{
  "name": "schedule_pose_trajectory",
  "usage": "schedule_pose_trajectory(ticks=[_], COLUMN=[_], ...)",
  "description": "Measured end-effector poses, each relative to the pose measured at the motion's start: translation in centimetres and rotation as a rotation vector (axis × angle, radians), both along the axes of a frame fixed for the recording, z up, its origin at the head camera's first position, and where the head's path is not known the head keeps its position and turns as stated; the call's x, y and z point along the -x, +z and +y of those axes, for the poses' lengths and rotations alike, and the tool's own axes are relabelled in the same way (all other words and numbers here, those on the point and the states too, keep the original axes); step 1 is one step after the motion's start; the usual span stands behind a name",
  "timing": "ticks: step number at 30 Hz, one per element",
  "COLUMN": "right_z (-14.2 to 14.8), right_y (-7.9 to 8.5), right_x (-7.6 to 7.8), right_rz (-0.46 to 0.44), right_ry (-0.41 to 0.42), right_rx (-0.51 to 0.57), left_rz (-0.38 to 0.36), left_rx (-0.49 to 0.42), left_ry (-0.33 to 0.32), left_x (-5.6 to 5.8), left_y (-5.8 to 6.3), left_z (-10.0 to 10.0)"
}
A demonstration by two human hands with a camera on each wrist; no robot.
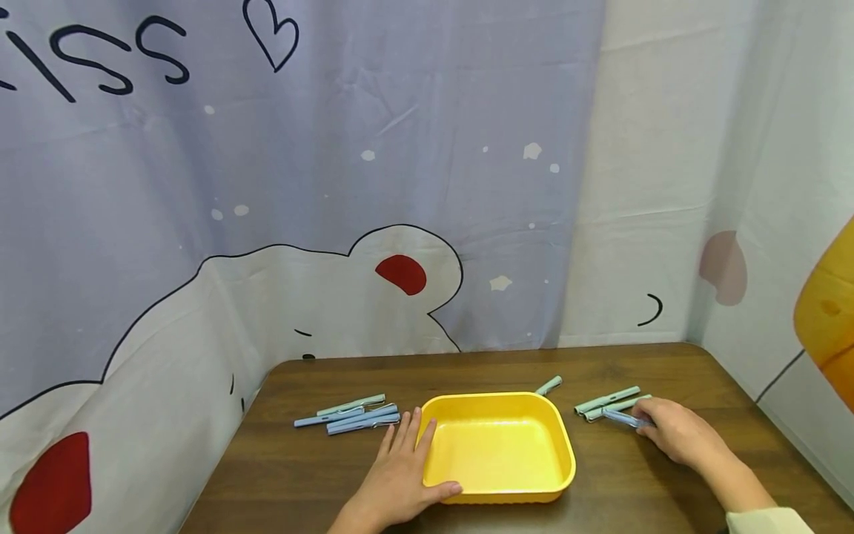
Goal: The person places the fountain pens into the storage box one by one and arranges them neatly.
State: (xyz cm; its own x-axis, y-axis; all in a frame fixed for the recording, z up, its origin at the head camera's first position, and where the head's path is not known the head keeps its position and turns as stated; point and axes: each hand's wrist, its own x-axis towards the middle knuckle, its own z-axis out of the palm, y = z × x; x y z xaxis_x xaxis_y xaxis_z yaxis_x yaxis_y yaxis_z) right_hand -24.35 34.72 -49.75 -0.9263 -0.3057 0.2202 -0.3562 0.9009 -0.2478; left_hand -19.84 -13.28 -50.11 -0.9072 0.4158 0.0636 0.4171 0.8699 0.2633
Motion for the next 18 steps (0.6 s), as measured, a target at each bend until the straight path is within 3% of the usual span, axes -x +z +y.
schedule_pose_trajectory(ticks=[12, 18], right_z=[-2.8, -4.8], right_y=[1.5, 2.9], right_x=[-1.3, -1.8], right_rz=[0.019, -0.103], right_ry=[0.01, -0.005], right_rx=[0.138, 0.249], left_rz=[-0.005, 0.014], left_rx=[0.008, 0.035], left_ry=[0.007, 0.012], left_x=[0.1, 0.1], left_y=[-0.1, -0.1], left_z=[0.0, 0.1])
